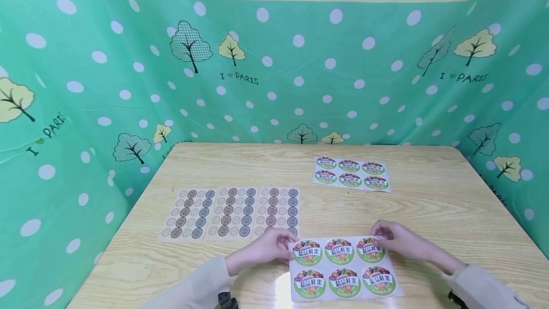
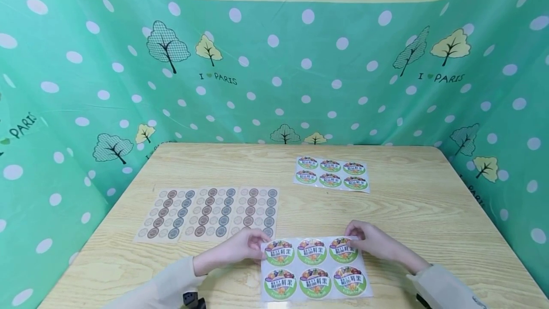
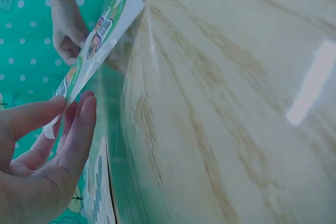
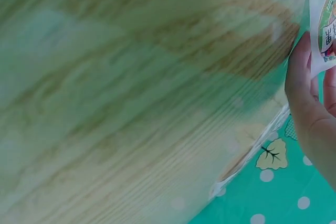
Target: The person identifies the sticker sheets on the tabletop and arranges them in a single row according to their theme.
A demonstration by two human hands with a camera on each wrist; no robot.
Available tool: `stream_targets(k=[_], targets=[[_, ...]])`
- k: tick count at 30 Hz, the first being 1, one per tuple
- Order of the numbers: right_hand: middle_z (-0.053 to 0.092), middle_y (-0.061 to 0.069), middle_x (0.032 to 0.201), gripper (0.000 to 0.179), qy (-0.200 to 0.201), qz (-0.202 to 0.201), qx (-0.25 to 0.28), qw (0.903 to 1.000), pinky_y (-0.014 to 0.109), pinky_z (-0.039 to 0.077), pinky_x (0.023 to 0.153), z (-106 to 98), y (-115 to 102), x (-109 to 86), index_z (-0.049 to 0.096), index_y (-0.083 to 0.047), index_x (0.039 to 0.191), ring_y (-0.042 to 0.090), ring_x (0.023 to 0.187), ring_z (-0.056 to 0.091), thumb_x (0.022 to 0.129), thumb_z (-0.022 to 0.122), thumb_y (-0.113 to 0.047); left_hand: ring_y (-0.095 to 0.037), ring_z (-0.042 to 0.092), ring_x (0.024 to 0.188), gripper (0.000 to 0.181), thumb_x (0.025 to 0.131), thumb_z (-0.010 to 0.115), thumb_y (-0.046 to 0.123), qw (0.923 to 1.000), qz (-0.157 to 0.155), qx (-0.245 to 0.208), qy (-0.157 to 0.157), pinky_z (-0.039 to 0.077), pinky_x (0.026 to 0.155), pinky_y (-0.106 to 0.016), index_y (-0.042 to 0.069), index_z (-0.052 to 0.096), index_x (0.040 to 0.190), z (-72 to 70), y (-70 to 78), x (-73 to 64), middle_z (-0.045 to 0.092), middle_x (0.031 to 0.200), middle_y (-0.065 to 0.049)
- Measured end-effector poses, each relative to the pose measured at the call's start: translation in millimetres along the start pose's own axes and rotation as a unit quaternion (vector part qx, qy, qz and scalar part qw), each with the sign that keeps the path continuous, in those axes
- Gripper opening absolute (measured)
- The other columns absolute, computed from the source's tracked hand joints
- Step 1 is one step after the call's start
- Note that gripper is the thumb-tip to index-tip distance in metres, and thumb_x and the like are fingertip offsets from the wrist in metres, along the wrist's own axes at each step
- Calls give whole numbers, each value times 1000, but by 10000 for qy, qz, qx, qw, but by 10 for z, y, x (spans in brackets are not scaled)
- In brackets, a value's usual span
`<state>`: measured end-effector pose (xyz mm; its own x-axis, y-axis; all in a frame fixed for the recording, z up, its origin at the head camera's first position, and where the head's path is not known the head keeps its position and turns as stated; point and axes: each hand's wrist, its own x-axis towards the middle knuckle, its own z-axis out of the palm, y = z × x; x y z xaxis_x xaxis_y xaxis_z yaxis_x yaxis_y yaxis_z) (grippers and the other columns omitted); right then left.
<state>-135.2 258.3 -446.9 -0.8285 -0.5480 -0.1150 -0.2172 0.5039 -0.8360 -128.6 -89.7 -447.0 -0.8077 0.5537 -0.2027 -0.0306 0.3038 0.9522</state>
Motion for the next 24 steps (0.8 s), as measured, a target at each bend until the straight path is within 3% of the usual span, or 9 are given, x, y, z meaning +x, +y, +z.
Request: stream_targets(k=[5,14,24], targets=[[55,8,84,18,156,98,96,9998,21,48,64,-26,1,-10,55,1,93,8,74,52,83,58,-14,-19,62,63,33,70,62,-11,9971,-264,-691,156,54,58,-30,-2,57,102,27,-2,27,61,79,-10],[54,7,82,24,357,709,112,9968,23,48,54,-124,-9,-3,56,1,96,11,68,53,85,57,-21,-15,60,56,42,72,61,-9,9946,-319,-924,347,54,57,-30,-3,52,113,25,50,101,63,80,-13],[54,7,84,28,653,908,63,9937,24,49,53,-228,-33,19,57,1,98,11,69,54,84,58,-23,-13,58,52,44,70,61,-12,9918,-276,-1061,660,54,55,-31,-2,54,112,27,95,230,63,78,-11]])
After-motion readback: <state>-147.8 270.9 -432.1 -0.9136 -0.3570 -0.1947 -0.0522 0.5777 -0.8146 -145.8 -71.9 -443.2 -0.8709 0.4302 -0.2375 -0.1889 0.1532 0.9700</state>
